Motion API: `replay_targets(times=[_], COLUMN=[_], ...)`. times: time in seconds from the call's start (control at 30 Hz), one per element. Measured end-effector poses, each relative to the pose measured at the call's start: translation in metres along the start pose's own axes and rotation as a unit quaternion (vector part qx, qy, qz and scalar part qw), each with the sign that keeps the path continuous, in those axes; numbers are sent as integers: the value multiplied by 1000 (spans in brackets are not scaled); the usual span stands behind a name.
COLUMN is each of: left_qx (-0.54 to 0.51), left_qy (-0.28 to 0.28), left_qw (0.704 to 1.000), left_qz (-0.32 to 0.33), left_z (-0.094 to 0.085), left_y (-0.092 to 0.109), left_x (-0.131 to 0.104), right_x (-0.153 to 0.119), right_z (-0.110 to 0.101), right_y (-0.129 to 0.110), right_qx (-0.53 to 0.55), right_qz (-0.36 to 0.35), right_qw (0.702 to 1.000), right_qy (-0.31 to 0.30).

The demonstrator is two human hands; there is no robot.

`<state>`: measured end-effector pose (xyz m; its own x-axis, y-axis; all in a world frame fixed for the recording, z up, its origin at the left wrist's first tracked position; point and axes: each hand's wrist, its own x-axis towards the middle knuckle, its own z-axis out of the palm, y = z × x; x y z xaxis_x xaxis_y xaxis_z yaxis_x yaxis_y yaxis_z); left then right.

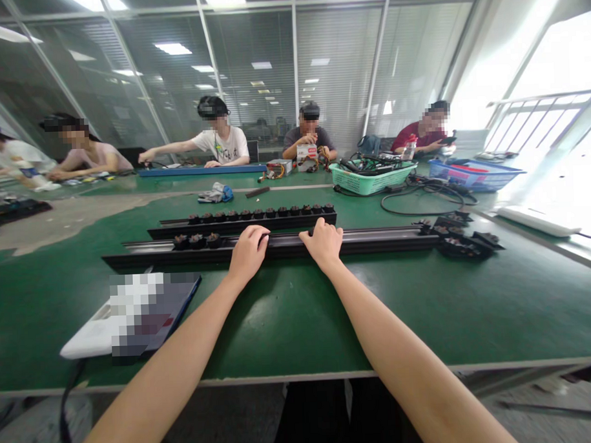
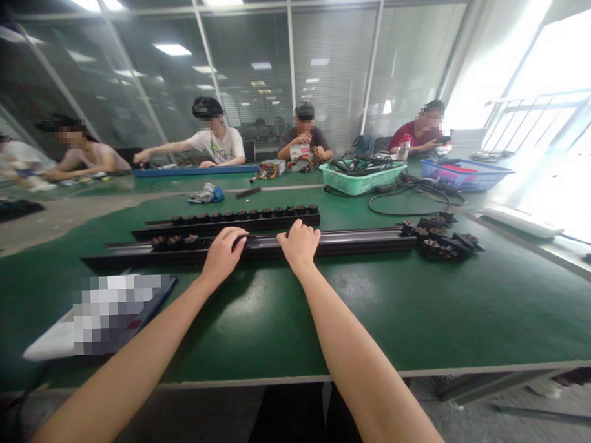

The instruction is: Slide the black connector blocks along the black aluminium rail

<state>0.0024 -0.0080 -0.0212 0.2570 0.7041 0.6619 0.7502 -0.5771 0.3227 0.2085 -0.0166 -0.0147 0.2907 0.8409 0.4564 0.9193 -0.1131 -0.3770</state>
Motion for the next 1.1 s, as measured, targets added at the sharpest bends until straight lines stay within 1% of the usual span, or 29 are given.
replay_targets(times=[0.17, 0.37, 0.57, 0.7, 0.77, 0.83, 0.97, 1.1], left_qx=[-1, 7, 7, 5, 7, 7, 3, 7], left_qy=[-1, 0, -2, 0, 1, 0, -2, 2], left_qw=[1000, 1000, 1000, 1000, 1000, 1000, 1000, 1000], left_qz=[3, 5, 3, 4, 7, 7, 1, 1], left_z=[0, 1, 0, 0, 0, -1, -1, -1], left_y=[0, -1, -2, -4, -4, -3, -2, -2], left_x=[0, 0, -1, -1, -1, -1, -1, 0], right_x=[0, 2, 15, 21, 20, 15, 6, 1], right_z=[-3, -8, -15, -16, -14, -11, -5, -2], right_y=[0, 0, 4, 12, 16, 18, 19, 20], right_qx=[-1, 6, 22, 30, 22, 12, 16, 15], right_qz=[-1, 2, -6, -44, -69, -81, -76, -77], right_qw=[1000, 998, 990, 981, 981, 985, 994, 996], right_qy=[-12, -59, -142, -187, -180, -149, -80, -43])
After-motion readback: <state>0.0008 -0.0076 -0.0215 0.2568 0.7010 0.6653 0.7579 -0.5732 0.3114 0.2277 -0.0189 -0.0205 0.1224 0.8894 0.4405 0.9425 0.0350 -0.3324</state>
